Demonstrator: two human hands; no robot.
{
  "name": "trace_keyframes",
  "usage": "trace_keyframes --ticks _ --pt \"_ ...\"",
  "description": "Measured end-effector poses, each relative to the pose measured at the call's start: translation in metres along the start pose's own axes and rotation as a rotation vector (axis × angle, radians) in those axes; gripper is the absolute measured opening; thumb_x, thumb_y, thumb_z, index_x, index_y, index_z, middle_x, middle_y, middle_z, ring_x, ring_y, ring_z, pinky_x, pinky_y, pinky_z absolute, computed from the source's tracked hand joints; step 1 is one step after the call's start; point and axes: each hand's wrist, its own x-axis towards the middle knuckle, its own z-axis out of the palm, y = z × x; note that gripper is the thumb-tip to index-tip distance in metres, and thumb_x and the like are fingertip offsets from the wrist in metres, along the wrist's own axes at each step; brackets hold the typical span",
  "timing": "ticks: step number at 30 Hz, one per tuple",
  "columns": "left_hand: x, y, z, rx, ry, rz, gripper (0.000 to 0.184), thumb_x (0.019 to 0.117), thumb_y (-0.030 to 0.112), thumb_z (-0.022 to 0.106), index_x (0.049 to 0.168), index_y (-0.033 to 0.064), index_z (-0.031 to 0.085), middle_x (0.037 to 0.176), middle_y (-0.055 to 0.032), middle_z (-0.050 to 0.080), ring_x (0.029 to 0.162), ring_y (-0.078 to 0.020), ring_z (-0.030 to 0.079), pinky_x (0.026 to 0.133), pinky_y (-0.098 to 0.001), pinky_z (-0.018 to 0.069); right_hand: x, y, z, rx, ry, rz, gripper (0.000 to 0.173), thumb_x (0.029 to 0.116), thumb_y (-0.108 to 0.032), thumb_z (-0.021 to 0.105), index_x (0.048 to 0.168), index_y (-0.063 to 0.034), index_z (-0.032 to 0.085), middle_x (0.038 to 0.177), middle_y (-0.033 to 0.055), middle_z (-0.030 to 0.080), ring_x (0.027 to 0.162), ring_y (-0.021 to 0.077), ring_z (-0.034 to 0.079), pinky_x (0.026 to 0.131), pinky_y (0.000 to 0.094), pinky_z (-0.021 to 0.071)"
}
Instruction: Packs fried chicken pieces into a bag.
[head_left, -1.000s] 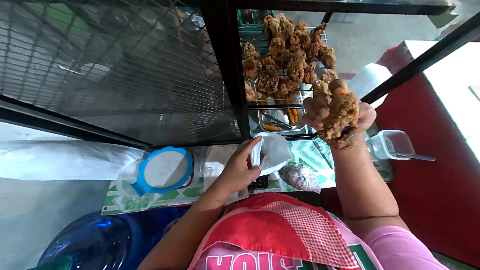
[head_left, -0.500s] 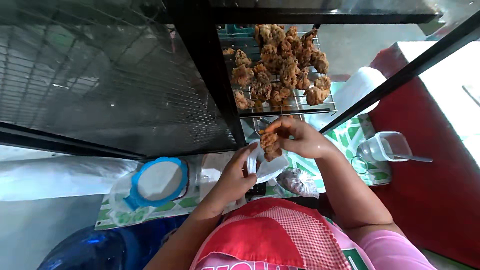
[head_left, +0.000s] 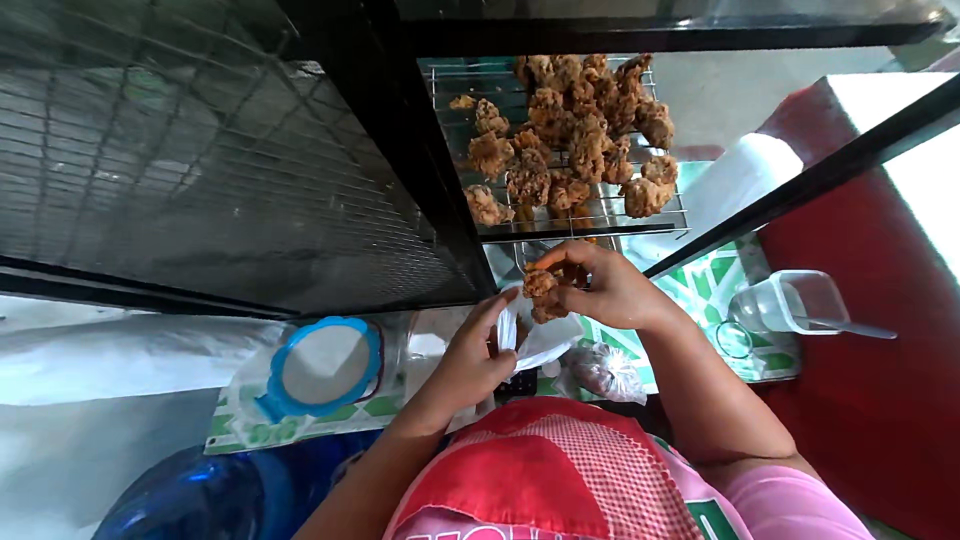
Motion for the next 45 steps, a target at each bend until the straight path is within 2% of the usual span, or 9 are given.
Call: trace_keyframes --ticks 4,9,24,29,36,38,41,43,45 --pt "0.001 0.0 -0.002 -0.008 0.012 0.005 0.076 0.0797 0.006 0.064 0.153 0.014 0.045 0.145 -0.0109 0.052 0.109 -0.0127 0.065 0.085 -0.0295 0.059 0.002 0.0 0.007 -0.079 -0.046 0.05 0.033 0.0838 -0.011 0.076 0.116 -0.0084 0.07 0.099 0.0027 0.07 0.085 0.0126 0.065 0.074 0.0332 0.0567" --pt "0.0 -0.001 -0.004 -0.034 0.015 0.004 0.077 0.0801 0.005 0.063 0.154 0.0129 0.044 0.147 -0.0122 0.05 0.112 -0.0147 0.065 0.087 -0.0311 0.0595 0.002 0.008 0.014 -0.14 -0.067 0.06 0.028 0.0849 -0.016 0.077 0.112 -0.0103 0.071 0.099 0.0014 0.07 0.085 0.0116 0.064 0.073 0.0321 0.0559" --pt "-0.002 0.001 -0.001 -0.039 0.043 0.019 0.079 0.0795 0.002 0.063 0.155 0.0126 0.042 0.149 -0.0133 0.049 0.109 -0.0142 0.066 0.085 -0.0303 0.06 0.0 0.016 0.043 -0.349 -0.149 0.13 0.024 0.0897 -0.026 0.074 0.107 -0.0091 0.074 0.097 0.0079 0.074 0.1 0.0274 0.069 0.088 0.0535 0.0553" --pt "-0.004 0.001 0.0 -0.042 0.04 0.023 0.08 0.0796 0.001 0.064 0.156 0.0126 0.041 0.149 -0.014 0.048 0.11 -0.0151 0.066 0.085 -0.0301 0.0603 -0.001 0.027 0.071 -0.539 -0.094 0.071 0.022 0.0905 -0.022 0.07 0.105 -0.0064 0.075 0.095 0.0137 0.074 0.102 0.0356 0.069 0.085 0.0555 0.0547" --pt "-0.008 0.003 -0.001 -0.008 0.048 0.001 0.078 0.0806 0.004 0.063 0.155 0.0131 0.041 0.148 -0.0132 0.049 0.109 -0.014 0.066 0.085 -0.0301 0.0594 -0.004 0.037 0.082 -0.591 -0.107 0.054 0.02 0.0931 -0.021 0.068 0.105 -0.0066 0.075 0.096 0.0137 0.074 0.105 0.0357 0.068 0.088 0.0554 0.0537" --pt "-0.008 0.007 -0.002 0.042 0.048 -0.008 0.077 0.0818 0.005 0.064 0.155 0.0143 0.042 0.148 -0.0128 0.049 0.112 -0.0152 0.064 0.086 -0.0327 0.0586 -0.006 0.039 0.08 -0.592 -0.063 0.026 0.025 0.0906 -0.023 0.073 0.11 -0.0071 0.074 0.099 0.0153 0.074 0.107 0.0388 0.068 0.087 0.06 0.0541" --pt "-0.017 0.004 -0.006 0.101 0.059 0.015 0.079 0.0806 -0.001 0.067 0.155 0.0151 0.043 0.151 -0.0115 0.047 0.116 -0.0196 0.062 0.087 -0.0405 0.0592 -0.014 0.033 0.064 -0.576 -0.07 0.017 0.048 0.0893 -0.035 0.077 0.13 -0.0104 0.07 0.123 0.0174 0.071 0.12 0.0433 0.063 0.095 0.0667 0.0497" --pt "-0.02 0.002 -0.011 0.121 0.065 0.034 0.083 0.0795 -0.003 0.067 0.156 0.0184 0.042 0.154 -0.0095 0.044 0.123 -0.0199 0.06 0.089 -0.041 0.0594 -0.022 0.031 0.046 -0.529 0.005 -0.03 0.037 0.0898 -0.026 0.076 0.121 -0.0076 0.072 0.12 0.0187 0.07 0.114 0.0402 0.066 0.093 0.0624 0.0537" --pt "-0.024 0.002 -0.014 0.11 0.079 0.037 0.085 0.0803 -0.003 0.066 0.157 0.0208 0.04 0.155 -0.0088 0.043 0.124 -0.0192 0.059 0.09 -0.0395 0.0596 -0.033 0.034 0.032 -0.48 0.1 -0.008 0.028 0.0877 -0.011 0.073 0.115 -0.0037 0.072 0.115 0.0203 0.068 0.095 0.0337 0.069 0.079 0.0522 0.0591"
